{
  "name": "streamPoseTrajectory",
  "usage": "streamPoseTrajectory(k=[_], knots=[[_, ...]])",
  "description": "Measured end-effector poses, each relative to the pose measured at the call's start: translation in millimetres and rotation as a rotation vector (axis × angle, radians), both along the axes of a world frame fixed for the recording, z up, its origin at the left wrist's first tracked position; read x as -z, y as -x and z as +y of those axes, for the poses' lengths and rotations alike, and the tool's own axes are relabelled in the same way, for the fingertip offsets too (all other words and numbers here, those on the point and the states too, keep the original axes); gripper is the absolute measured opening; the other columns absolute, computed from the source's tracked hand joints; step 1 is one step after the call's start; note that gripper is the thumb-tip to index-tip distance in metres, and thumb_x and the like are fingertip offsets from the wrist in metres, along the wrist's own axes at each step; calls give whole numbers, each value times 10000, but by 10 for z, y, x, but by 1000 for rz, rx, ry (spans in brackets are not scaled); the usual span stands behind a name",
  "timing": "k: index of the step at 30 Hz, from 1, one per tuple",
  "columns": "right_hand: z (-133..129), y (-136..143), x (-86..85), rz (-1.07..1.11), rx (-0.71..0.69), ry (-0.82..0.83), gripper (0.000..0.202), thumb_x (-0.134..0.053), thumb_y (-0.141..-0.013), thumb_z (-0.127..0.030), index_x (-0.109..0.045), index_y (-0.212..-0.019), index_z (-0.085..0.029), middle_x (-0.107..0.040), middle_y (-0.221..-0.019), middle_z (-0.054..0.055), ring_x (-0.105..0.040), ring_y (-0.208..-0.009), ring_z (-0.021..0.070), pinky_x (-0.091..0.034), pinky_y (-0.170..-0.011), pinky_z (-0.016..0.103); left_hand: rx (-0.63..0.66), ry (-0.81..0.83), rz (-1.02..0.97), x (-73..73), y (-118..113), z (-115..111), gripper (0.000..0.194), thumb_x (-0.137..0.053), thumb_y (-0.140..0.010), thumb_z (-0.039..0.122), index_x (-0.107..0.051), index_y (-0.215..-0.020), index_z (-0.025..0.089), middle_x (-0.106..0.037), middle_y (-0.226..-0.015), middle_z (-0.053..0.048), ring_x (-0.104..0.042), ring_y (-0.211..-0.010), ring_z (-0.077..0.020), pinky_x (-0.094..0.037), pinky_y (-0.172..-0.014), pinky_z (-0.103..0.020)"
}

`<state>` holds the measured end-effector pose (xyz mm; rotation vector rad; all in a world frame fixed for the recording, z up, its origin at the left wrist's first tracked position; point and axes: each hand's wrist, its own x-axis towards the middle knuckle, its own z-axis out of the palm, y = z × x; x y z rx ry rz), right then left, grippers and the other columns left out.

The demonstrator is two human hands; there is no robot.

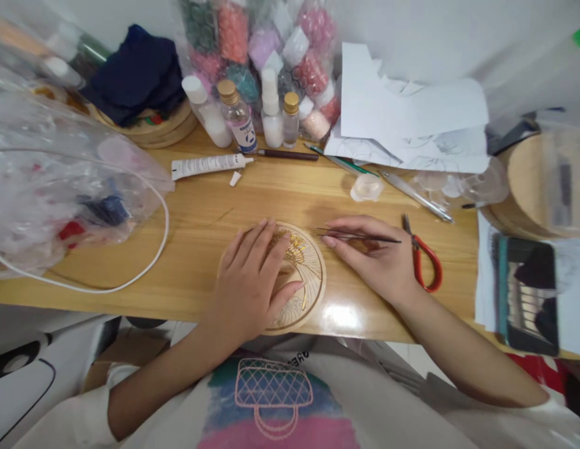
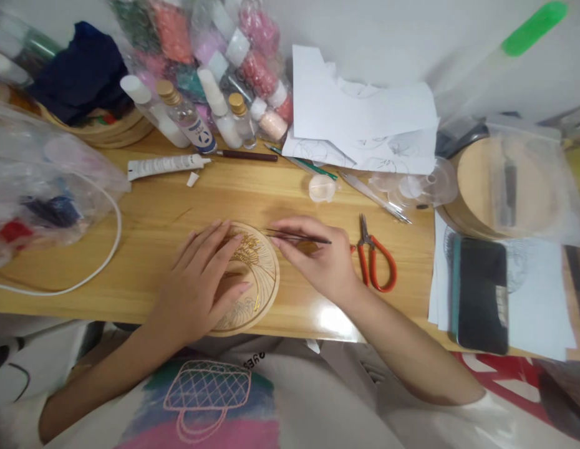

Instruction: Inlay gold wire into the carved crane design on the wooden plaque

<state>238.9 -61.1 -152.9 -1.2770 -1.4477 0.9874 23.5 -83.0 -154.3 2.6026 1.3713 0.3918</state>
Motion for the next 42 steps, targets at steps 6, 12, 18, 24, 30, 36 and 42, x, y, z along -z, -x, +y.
streamPoseTrajectory(k=[6,12,18,24,30,36,42], knots=[[37,-9,-6,-170,-128,-40,57,-724,-805,-211,-748,-856,-218,-766,-844,32,-716,-779,167,-600,-721,298,15,5,-26,16,2,-14,516,-507,-913,409,-461,-1347,135,-411,-1471,-251,-372,-1382,-397,-333,-1089,-605],[60,0,8,-178,-188,-78,78,-711,-815,-177,-748,-867,-222,-757,-827,27,-692,-753,158,-570,-708,300,27,-10,-23,2,-12,-9,485,-507,-920,405,-505,-1313,119,-418,-1454,-280,-395,-1367,-414,-355,-1070,-612],[47,0,27,-154,-208,-61,116,-706,-817,-142,-747,-889,-222,-755,-846,21,-689,-779,148,-558,-721,286,26,-22,-23,-8,-8,-4,483,-505,-921,420,-511,-1291,108,-442,-1436,-279,-424,-1348,-416,-375,-1059,-600],[51,-1,37,-146,-211,-54,141,-704,-815,-130,-752,-902,-230,-753,-848,14,-688,-772,147,-557,-705,279,27,-17,-33,4,-9,3,501,-505,-925,422,-483,-1318,112,-434,-1448,-269,-402,-1369,-395,-357,-1082,-581],[51,2,45,-156,-216,-66,150,-707,-810,-117,-753,-911,-219,-749,-853,23,-687,-772,148,-555,-707,276,17,-26,-45,26,0,-1,500,-491,-934,433,-494,-1317,111,-440,-1445,-265,-407,-1367,-392,-352,-1087,-569],[46,-7,48,-156,-218,-63,165,-704,-811,-107,-753,-912,-228,-752,-860,23,-691,-783,150,-558,-716,276,14,-33,-46,24,-6,0,495,-498,-933,427,-502,-1314,112,-448,-1442,-262,-416,-1361,-392,-354,-1086,-562],[54,12,50,-147,-183,-40,138,-724,-795,-110,-752,-875,-219,-753,-823,17,-685,-758,146,-550,-685,266,17,-26,-58,16,-10,1,496,-516,-925,419,-507,-1310,106,-444,-1443,-267,-413,-1361,-399,-351,-1087,-565]])
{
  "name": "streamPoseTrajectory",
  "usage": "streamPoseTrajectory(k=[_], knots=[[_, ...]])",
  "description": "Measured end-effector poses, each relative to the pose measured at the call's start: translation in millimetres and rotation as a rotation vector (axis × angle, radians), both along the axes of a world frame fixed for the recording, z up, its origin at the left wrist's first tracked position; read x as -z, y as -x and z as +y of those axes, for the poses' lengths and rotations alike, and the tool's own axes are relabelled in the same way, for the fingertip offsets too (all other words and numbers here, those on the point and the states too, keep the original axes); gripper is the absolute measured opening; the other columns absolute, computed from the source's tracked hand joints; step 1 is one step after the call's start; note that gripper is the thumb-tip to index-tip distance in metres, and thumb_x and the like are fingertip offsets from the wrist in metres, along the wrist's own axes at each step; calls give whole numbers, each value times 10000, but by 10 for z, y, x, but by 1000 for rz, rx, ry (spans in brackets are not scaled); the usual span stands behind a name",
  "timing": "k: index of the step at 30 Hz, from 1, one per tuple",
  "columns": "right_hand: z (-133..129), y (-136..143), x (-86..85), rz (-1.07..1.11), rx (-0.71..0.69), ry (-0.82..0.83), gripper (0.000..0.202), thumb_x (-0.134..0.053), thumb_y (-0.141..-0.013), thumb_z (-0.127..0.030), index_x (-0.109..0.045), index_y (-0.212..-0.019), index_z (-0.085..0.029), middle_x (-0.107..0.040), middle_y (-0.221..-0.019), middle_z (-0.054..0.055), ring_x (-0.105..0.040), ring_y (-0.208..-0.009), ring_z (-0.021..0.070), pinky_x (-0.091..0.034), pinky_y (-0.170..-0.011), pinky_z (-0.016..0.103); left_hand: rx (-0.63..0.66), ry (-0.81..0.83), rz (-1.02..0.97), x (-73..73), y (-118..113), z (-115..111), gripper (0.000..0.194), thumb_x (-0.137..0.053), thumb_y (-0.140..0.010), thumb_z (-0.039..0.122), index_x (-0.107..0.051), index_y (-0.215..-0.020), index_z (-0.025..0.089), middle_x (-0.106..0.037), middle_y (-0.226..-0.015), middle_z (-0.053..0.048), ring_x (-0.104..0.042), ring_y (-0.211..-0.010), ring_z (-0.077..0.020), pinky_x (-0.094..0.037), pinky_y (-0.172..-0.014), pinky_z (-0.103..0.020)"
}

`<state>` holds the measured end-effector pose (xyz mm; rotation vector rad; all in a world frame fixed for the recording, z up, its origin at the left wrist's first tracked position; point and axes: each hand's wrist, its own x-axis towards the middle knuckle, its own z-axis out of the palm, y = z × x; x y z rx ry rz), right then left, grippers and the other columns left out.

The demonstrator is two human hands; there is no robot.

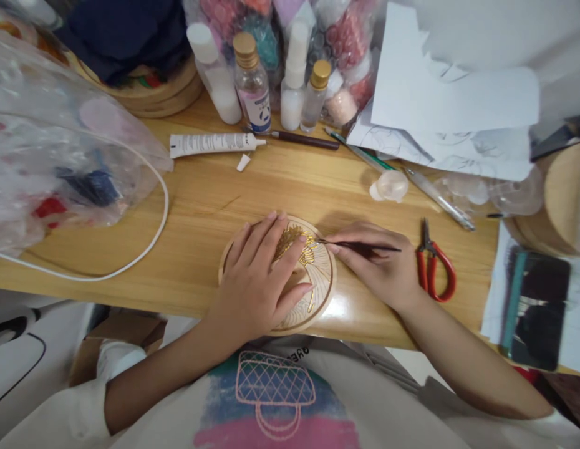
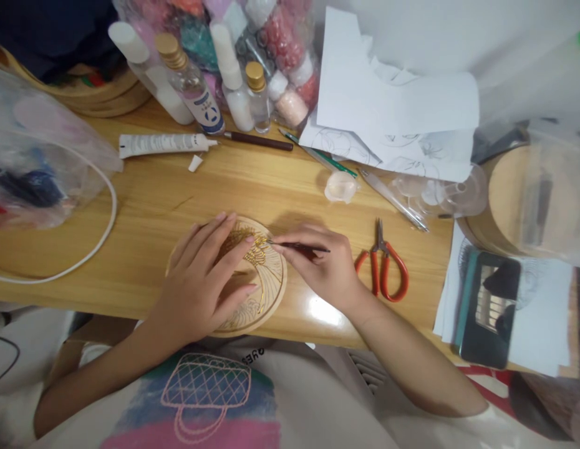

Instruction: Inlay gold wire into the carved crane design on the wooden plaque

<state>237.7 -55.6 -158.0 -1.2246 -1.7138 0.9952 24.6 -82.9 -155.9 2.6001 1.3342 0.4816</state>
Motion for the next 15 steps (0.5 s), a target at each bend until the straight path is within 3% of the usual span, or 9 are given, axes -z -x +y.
streamPoseTrajectory(k=[15], knots=[[31,7,2,38,25,54,123,-747,-778,-131,-751,-849,-231,-762,-826,5,-708,-757,141,-587,-683,246,4,-17,2,10,6,-3,463,-530,-917,390,-531,-1279,100,-455,-1429,-270,-424,-1346,-411,-369,-1065,-573]])
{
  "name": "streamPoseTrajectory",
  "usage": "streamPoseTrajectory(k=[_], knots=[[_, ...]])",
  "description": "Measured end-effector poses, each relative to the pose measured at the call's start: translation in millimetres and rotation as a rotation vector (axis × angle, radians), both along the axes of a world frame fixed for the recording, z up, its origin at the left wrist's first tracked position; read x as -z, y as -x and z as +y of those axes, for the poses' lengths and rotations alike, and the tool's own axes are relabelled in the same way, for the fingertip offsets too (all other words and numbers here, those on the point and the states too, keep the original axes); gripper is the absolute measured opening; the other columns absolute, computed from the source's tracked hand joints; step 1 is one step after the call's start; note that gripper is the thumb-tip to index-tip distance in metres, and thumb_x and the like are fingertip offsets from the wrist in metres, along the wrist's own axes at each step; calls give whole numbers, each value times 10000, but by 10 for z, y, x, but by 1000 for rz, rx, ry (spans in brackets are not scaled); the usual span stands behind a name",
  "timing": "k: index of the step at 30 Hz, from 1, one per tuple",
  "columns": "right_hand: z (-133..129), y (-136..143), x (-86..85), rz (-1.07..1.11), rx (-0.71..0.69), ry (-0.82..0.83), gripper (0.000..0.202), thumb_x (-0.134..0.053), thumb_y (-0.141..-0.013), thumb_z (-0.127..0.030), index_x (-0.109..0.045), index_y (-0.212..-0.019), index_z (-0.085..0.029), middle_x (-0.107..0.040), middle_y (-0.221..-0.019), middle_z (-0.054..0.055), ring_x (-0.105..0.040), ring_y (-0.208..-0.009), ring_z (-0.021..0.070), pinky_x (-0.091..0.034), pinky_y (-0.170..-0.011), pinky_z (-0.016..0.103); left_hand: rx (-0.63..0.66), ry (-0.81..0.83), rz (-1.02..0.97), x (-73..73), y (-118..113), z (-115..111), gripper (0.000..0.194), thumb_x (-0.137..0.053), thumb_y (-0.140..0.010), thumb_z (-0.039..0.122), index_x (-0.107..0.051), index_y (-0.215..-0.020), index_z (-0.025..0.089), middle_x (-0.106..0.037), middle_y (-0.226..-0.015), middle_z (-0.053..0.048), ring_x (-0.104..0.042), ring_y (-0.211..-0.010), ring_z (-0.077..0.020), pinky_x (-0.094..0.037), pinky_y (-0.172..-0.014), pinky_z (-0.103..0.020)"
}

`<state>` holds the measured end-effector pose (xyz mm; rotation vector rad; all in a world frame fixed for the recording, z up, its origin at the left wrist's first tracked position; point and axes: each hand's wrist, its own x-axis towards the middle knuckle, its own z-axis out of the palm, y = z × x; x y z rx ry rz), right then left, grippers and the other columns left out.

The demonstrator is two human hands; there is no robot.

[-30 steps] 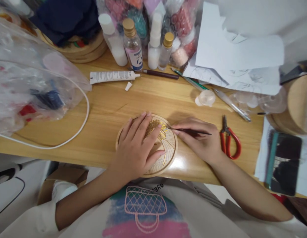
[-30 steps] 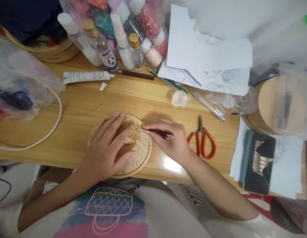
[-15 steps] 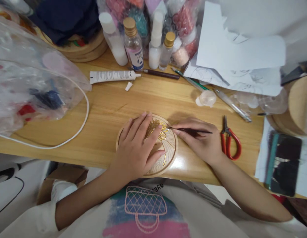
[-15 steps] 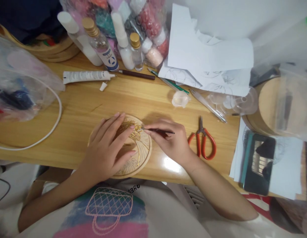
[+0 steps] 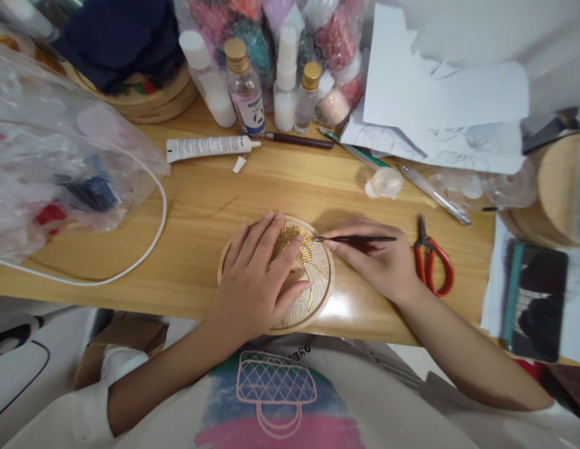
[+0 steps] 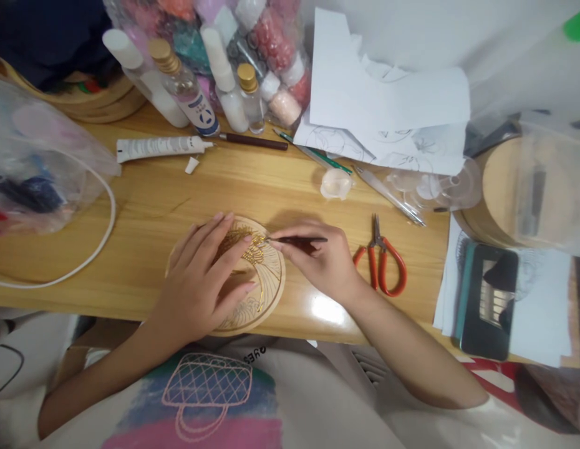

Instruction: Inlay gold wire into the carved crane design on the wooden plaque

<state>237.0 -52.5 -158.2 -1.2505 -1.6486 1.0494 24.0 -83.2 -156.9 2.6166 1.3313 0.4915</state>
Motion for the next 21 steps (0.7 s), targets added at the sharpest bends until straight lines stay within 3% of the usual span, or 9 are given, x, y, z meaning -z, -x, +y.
streamPoseTrajectory(k=[21], knots=[[-46,-25,-6,-117,-113,-188,166,-677,-838,-119,-736,-961,-215,-746,-873,42,-695,-783,155,-576,-704,278,-17,27,-2,1,-3,0,463,-536,-917,392,-525,-1291,120,-446,-1446,-257,-410,-1368,-383,-341,-1097,-559]])
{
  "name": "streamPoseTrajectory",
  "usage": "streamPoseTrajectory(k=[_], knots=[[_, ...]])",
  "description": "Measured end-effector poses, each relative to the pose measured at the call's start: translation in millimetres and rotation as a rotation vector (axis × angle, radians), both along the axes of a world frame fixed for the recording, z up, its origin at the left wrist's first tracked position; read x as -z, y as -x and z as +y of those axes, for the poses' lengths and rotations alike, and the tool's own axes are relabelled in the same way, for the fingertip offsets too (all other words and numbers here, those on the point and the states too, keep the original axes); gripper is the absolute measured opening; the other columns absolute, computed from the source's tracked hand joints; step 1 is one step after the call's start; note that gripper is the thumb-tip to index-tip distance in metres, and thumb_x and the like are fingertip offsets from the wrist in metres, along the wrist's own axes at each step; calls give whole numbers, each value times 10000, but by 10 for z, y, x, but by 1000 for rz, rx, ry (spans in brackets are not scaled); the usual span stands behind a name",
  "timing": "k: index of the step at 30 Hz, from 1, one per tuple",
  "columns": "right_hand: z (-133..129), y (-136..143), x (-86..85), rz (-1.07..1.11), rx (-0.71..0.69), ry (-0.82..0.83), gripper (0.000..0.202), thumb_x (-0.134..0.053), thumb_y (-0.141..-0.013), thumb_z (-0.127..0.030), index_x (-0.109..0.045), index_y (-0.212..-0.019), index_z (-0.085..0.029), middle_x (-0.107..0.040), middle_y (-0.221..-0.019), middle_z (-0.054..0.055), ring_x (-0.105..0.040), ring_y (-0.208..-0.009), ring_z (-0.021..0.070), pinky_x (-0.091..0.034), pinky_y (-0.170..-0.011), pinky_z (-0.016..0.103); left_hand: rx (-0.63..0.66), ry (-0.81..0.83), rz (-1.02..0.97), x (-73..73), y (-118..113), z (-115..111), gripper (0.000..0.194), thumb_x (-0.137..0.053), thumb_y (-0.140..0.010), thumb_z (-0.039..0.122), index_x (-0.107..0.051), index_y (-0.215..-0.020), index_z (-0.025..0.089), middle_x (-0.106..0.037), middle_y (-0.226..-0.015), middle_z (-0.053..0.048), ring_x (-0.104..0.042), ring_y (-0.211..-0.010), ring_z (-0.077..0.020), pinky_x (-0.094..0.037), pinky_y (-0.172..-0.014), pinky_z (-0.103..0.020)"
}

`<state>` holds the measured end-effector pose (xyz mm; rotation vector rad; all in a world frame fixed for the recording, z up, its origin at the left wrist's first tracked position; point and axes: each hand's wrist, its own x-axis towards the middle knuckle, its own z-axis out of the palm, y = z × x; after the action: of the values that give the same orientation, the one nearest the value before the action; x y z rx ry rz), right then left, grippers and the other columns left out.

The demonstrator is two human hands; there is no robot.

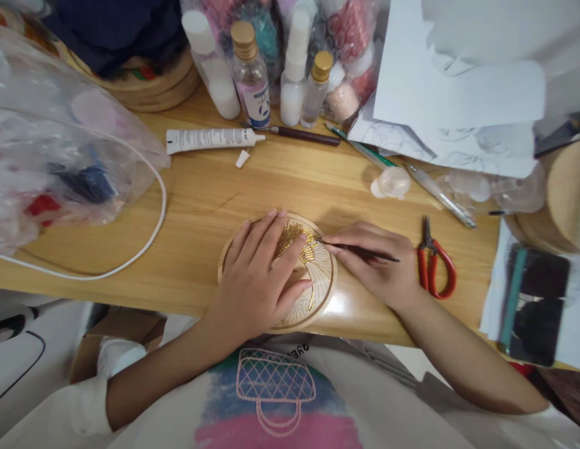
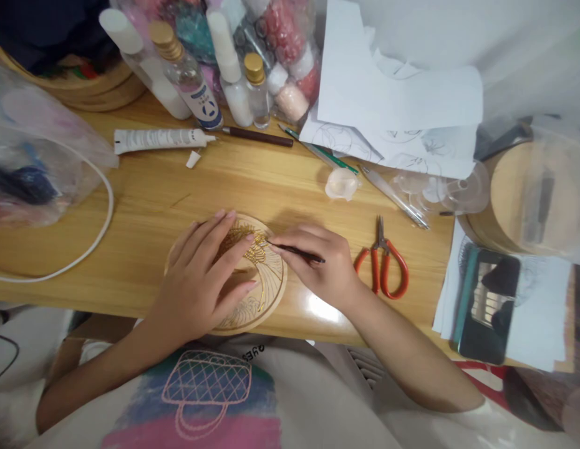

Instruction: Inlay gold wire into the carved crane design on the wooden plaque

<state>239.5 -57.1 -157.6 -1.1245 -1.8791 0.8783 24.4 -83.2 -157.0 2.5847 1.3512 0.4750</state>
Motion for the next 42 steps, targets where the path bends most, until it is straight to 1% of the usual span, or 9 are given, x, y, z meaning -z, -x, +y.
streamPoseTrajectory(k=[5,9,16,22,32,37,42], knots=[[-10,2,-3,-35,-2,-4,170,-657,-855,-140,-732,-973,-237,-746,-870,42,-695,-780,173,-579,-695,308,4,-8,5,-3,-2,3,470,-526,-923,402,-517,-1299,120,-447,-1445,-260,-411,-1368,-384,-351,-1090,-563],[4,16,3,-9,9,7,153,-667,-847,-133,-735,-947,-227,-745,-850,32,-688,-755,158,-572,-684,287,3,2,12,-2,3,2,472,-524,-924,406,-512,-1306,129,-439,-1453,-257,-401,-1375,-380,-346,-1094,-564],[32,20,3,53,40,97,124,-695,-828,-137,-740,-906,-222,-747,-849,21,-688,-775,150,-566,-706,282,5,7,16,-7,3,0,471,-524,-923,401,-507,-1316,140,-428,-1467,-241,-388,-1386,-370,-331,-1107,-553],[38,17,10,59,59,126,111,-708,-820,-152,-740,-884,-236,-745,-829,15,-683,-757,154,-573,-697,294,0,3,29,-5,4,1,468,-513,-927,412,-500,-1315,151,-433,-1464,-240,-396,-1382,-364,-345,-1097,-552],[45,11,3,50,44,97,129,-700,-822,-142,-746,-895,-238,-752,-836,17,-691,-755,156,-574,-705,298,-12,23,15,0,-1,-7,462,-532,-919,385,-507,-1316,149,-424,-1475,-229,-389,-1385,-365,-328,-1108,-562],[54,0,11,53,33,99,143,-704,-820,-132,-749,-905,-238,-752,-837,13,-691,-760,148,-571,-725,291,-4,6,12,-6,-5,0,456,-544,-914,383,-529,-1297,135,-442,-1449,-250,-411,-1366,-380,-347,-1093,-561],[68,-5,11,62,17,81,119,-703,-824,-158,-751,-900,-236,-751,-828,17,-690,-747,154,-567,-705,295,-11,38,26,-12,-13,4,485,-575,-896,404,-524,-1324,180,-423,-1470,-219,-394,-1371,-387,-340,-1090,-577]])
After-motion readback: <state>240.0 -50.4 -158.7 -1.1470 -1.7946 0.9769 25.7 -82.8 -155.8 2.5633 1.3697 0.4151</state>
